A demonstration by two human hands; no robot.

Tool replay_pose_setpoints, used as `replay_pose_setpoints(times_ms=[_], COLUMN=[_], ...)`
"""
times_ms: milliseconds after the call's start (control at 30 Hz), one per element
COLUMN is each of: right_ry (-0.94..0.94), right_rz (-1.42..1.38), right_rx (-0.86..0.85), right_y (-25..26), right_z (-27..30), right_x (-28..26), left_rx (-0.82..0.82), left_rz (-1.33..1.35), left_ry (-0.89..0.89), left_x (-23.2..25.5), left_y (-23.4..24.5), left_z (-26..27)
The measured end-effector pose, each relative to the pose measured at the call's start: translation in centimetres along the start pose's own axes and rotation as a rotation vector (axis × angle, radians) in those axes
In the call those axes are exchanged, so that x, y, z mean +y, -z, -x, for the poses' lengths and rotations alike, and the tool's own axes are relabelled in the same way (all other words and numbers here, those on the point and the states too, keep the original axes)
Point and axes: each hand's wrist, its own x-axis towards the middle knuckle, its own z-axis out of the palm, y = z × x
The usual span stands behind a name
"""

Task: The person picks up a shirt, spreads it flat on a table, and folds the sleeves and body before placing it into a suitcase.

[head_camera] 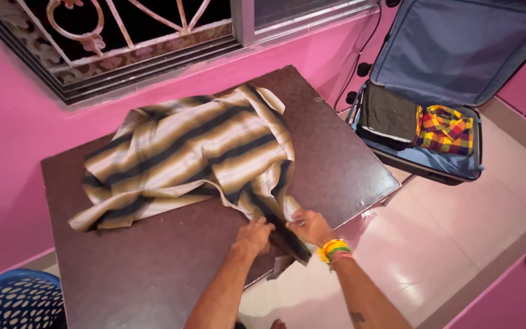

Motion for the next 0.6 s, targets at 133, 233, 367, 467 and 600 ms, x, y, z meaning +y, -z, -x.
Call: replay_pose_setpoints(times_ms=[133,233,367,467,600], right_ry=[0.06,0.146,-0.1,-0.545,-0.351], right_rz=[0.151,0.328,-0.563,-0.801,-0.563], right_rx=[0.207,0.328,-0.013,0.188,0.342], right_y=[-3.5,-5.4,-3.9,1.0,4.9], right_z=[0.0,-0.3,-1.4,-1.3,-1.0], right_x=[-0.8,1.7,8.6,12.2,13.3], left_rx=[0.033,0.097,0.084,0.109,0.007], left_rz=[-0.153,-0.161,-0.209,-0.17,-0.011], left_ry=[-0.026,-0.012,-0.014,-0.123,-0.164], left_x=[-0.4,-0.4,-0.4,-0.3,1.5], left_y=[-1.4,-1.3,-1.3,-0.9,0.0], left_z=[0.1,0.4,0.1,0.5,2.0])
